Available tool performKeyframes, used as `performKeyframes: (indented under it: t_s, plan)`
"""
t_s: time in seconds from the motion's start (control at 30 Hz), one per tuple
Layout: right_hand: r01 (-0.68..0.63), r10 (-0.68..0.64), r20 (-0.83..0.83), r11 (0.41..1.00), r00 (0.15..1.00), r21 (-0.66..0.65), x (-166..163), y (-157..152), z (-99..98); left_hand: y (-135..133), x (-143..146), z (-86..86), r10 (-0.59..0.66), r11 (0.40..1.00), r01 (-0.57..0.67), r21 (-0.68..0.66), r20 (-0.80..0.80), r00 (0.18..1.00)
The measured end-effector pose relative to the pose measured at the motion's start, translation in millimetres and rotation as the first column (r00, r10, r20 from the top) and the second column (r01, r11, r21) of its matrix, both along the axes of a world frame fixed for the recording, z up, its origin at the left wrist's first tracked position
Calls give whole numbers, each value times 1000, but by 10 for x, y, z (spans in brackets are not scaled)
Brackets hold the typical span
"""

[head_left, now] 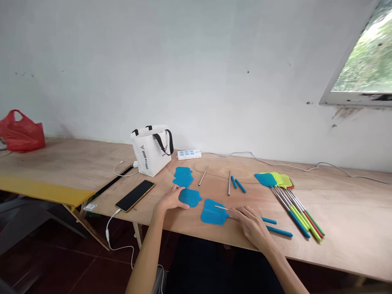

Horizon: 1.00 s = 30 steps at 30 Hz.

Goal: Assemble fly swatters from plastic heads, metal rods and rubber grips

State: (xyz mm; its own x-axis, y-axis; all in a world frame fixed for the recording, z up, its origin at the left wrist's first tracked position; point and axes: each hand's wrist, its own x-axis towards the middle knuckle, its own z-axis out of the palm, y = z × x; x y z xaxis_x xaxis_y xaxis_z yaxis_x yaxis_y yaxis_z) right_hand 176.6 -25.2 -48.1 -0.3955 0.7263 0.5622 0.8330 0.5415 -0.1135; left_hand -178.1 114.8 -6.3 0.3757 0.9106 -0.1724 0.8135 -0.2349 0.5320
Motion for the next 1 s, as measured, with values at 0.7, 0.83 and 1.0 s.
performKeyframes:
  t_s: [0.7,0.83,1.0]
  plan:
    - [140,-135,74,988,988,-65,-31,13,-15,-22,74,-16,-50,998,52,-22,82,995]
    - [149,-143,77,985,987,-82,-23,14,-38,-46,65,1,-16,998,19,-61,44,999]
    - [145,-140,64,985,988,-89,-9,20,-60,-80,48,58,-40,997,37,-70,-44,998]
